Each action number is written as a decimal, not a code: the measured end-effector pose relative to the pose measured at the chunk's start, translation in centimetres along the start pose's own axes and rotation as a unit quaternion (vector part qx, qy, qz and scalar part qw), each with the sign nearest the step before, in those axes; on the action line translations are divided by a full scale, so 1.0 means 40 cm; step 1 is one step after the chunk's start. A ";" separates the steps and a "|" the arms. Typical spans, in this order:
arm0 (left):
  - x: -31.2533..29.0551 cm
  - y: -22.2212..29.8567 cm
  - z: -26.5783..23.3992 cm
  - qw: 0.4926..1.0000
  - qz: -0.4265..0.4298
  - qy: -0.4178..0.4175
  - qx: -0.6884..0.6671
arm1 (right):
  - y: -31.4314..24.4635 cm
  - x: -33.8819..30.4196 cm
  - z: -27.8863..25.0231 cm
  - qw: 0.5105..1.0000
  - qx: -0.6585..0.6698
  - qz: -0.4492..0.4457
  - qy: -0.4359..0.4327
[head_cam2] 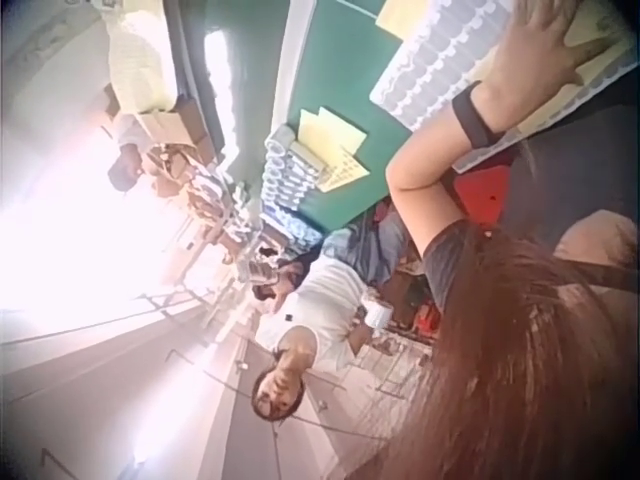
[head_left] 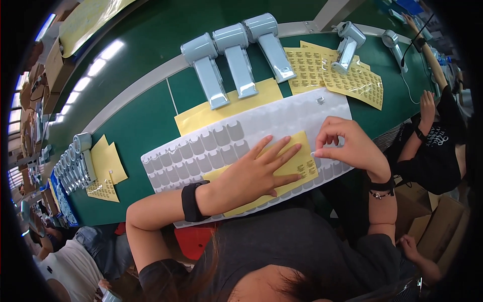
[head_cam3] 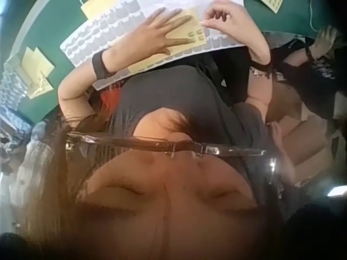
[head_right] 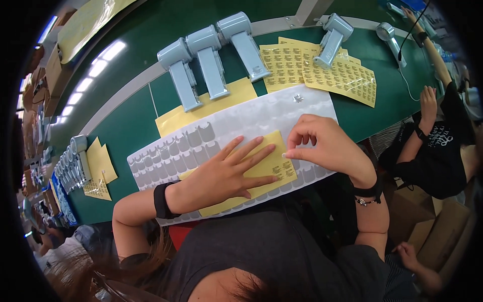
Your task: The person peels stickers from a sheet and applies them to the base of handheld fans, then presses a small plastic cover into the charging port of each fan before setting it aside.
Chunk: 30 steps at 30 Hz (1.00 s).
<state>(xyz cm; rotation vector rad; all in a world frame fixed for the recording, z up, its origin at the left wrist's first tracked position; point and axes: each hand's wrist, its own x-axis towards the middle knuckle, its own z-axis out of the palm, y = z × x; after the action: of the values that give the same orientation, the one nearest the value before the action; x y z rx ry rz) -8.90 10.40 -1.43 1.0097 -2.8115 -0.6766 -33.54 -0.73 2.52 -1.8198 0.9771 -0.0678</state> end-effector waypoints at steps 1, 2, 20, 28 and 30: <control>0.001 0.000 -0.002 1.000 0.003 0.001 -0.003 | 0.013 -0.012 0.009 0.999 -0.002 0.011 -0.033; 0.003 0.001 -0.007 1.000 0.001 -0.002 -0.001 | 0.022 -0.022 0.019 0.999 -0.002 0.015 -0.033; 0.017 0.005 -0.002 0.999 0.028 -0.029 0.007 | 0.052 -0.079 0.092 0.991 -0.081 -0.080 0.063; 0.006 -0.001 -0.007 0.999 0.024 -0.029 -0.001 | -0.016 -0.038 -0.017 0.994 0.095 -0.048 0.023; 0.007 -0.001 0.000 0.999 0.022 -0.024 -0.003 | -0.029 0.036 -0.021 0.991 0.076 -0.072 0.085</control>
<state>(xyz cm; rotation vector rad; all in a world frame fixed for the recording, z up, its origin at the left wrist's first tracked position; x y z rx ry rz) -9.09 10.19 -1.46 0.9392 -2.8616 -0.7129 -32.31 -2.13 3.31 -1.7608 0.9304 -0.3826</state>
